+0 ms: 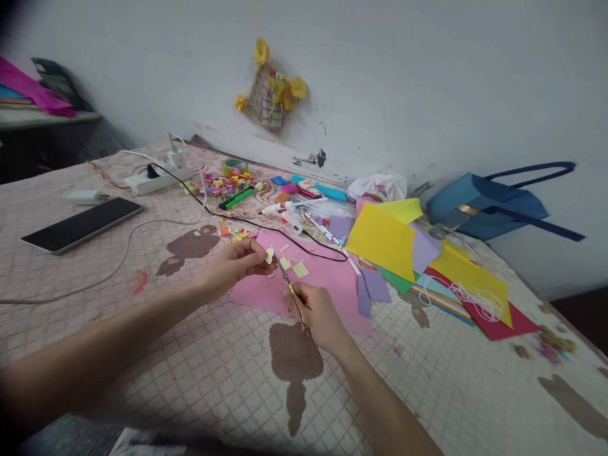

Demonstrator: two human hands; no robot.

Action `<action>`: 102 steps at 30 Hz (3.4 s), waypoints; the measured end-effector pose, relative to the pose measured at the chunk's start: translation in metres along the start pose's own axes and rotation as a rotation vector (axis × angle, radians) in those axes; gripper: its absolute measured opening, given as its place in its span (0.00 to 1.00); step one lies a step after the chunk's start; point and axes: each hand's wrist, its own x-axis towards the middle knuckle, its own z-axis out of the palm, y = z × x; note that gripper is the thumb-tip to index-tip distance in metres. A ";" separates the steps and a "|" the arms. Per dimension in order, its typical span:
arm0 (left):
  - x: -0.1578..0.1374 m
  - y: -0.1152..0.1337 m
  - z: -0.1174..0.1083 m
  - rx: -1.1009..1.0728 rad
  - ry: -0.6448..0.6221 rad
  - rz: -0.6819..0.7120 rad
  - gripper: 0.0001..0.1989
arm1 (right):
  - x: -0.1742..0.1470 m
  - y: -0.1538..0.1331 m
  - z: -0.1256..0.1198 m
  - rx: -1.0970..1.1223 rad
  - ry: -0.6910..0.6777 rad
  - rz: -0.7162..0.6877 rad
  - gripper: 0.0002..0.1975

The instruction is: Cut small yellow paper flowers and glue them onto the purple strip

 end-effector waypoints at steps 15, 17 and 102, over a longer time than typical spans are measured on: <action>0.000 0.001 0.001 -0.039 0.032 0.007 0.09 | 0.001 0.001 0.003 0.022 -0.002 -0.006 0.19; 0.000 0.001 0.001 -0.047 0.025 0.001 0.09 | 0.000 0.000 0.004 0.028 0.000 -0.001 0.19; 0.007 0.002 -0.015 0.064 -0.185 -0.067 0.08 | 0.000 0.005 -0.017 -0.012 -0.153 -0.012 0.21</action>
